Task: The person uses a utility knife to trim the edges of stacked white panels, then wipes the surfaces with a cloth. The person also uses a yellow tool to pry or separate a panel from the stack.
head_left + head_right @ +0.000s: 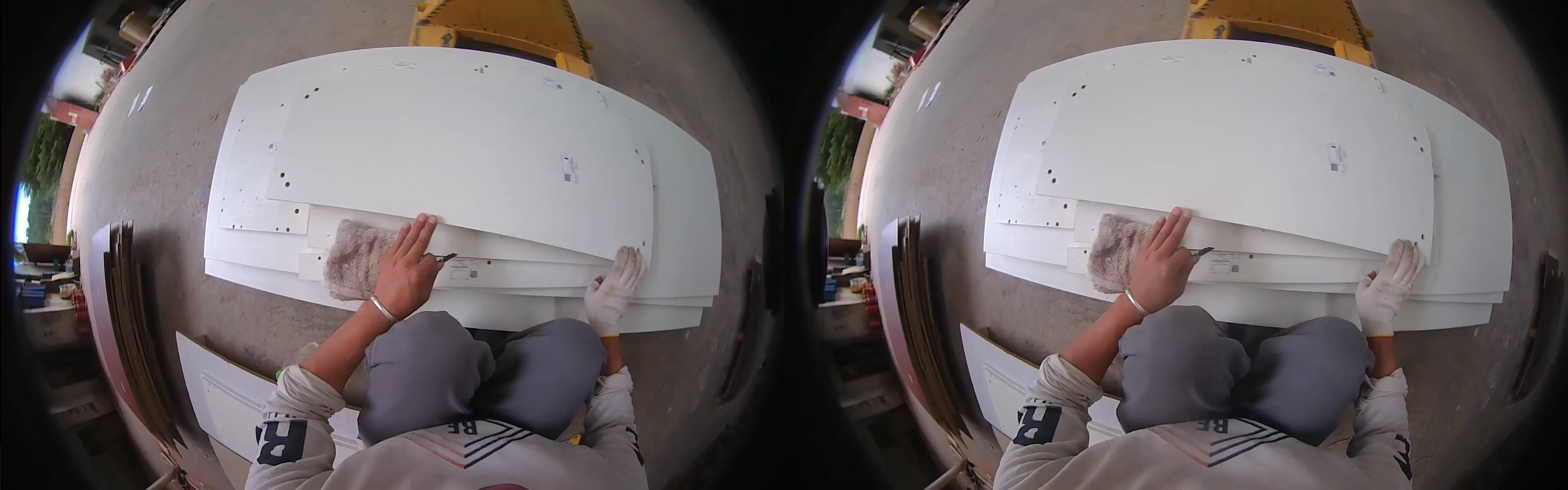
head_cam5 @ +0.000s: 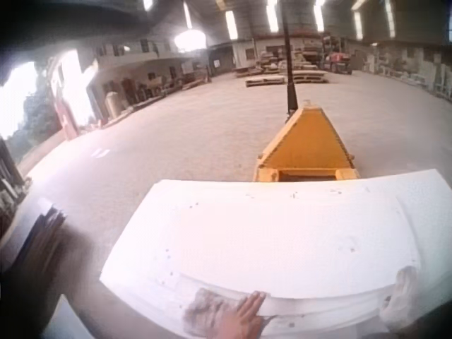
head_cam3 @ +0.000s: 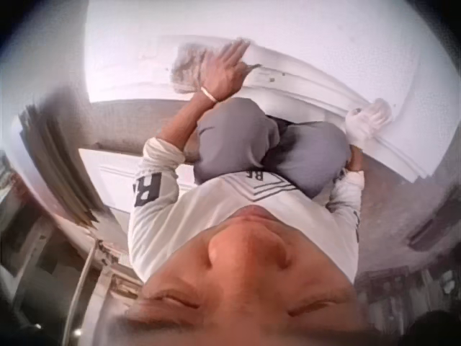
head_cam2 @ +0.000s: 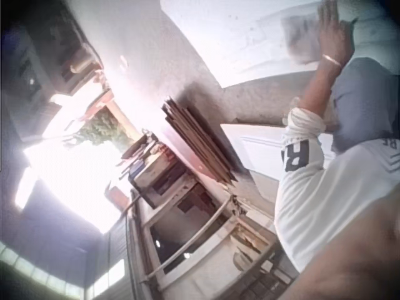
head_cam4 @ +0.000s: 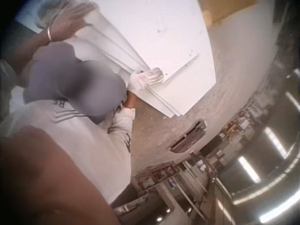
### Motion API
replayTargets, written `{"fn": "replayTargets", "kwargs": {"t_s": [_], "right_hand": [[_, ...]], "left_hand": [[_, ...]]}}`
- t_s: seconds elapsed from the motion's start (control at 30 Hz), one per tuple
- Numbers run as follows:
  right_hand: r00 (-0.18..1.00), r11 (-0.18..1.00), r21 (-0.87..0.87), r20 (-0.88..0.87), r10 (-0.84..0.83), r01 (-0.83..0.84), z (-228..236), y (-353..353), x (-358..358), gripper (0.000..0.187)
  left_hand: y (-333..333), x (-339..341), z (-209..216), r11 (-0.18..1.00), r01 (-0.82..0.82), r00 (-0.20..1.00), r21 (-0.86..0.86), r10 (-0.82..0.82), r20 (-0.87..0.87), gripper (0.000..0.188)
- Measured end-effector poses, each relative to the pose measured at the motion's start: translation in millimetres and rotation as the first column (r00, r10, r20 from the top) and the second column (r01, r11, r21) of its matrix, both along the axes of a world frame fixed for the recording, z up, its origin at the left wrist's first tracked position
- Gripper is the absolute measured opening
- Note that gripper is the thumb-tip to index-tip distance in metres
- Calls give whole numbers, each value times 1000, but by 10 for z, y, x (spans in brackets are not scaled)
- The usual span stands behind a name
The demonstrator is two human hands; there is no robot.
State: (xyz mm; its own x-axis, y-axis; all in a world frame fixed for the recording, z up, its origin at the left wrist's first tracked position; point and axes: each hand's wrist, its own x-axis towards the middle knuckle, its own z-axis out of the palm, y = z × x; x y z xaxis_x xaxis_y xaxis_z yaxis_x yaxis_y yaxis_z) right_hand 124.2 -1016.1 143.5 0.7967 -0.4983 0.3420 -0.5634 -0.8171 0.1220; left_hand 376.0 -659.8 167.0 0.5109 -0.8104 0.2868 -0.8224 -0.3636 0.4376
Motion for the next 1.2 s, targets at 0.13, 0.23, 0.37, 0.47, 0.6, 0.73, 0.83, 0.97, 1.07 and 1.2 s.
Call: {"fn": "replayTargets", "kwargs": {"t_s": [0.13,0.23,0.37,0.47,0.6,0.73,0.83,0.97,1.07,1.2], "right_hand": [[999,999,34,-30,-41,42,-15,-161,50,96],[995,997,48,-74,-64,68,25,-252,166,98],[987,991,122,-161,-26,46,57,-332,264,95],[958,886,461,-273,87,51,346,-389,464,88],[926,655,743,-141,349,-134,1070,239,1289,75],[809,638,631,-27,587,-442,932,929,2059,63],[698,621,427,35,715,-658,536,1297,2509,60],[663,616,306,73,745,-726,443,1487,2623,58],[659,605,284,164,734,-744,377,1440,2652,57],[709,670,239,163,686,-703,357,1405,2698,56]], "left_hand": [[68,137,27,983,26,987,-180,-54,-149,16],[436,752,103,840,-363,930,-404,303,-207,12],[1445,1756,-83,568,-800,592,-191,700,-398,34],[1764,1955,-257,572,-810,505,-133,564,-654,38],[1675,1568,-346,533,-816,569,-225,670,-476,33],[1677,1435,100,712,-690,704,-129,619,-348,28],[1659,1586,51,880,-469,883,-70,468,-30,25],[1607,1606,72,866,-486,874,120,484,46,16],[1605,1576,86,826,-544,838,145,528,135,15],[1627,1581,131,824,-545,836,154,549,22,15]]}}
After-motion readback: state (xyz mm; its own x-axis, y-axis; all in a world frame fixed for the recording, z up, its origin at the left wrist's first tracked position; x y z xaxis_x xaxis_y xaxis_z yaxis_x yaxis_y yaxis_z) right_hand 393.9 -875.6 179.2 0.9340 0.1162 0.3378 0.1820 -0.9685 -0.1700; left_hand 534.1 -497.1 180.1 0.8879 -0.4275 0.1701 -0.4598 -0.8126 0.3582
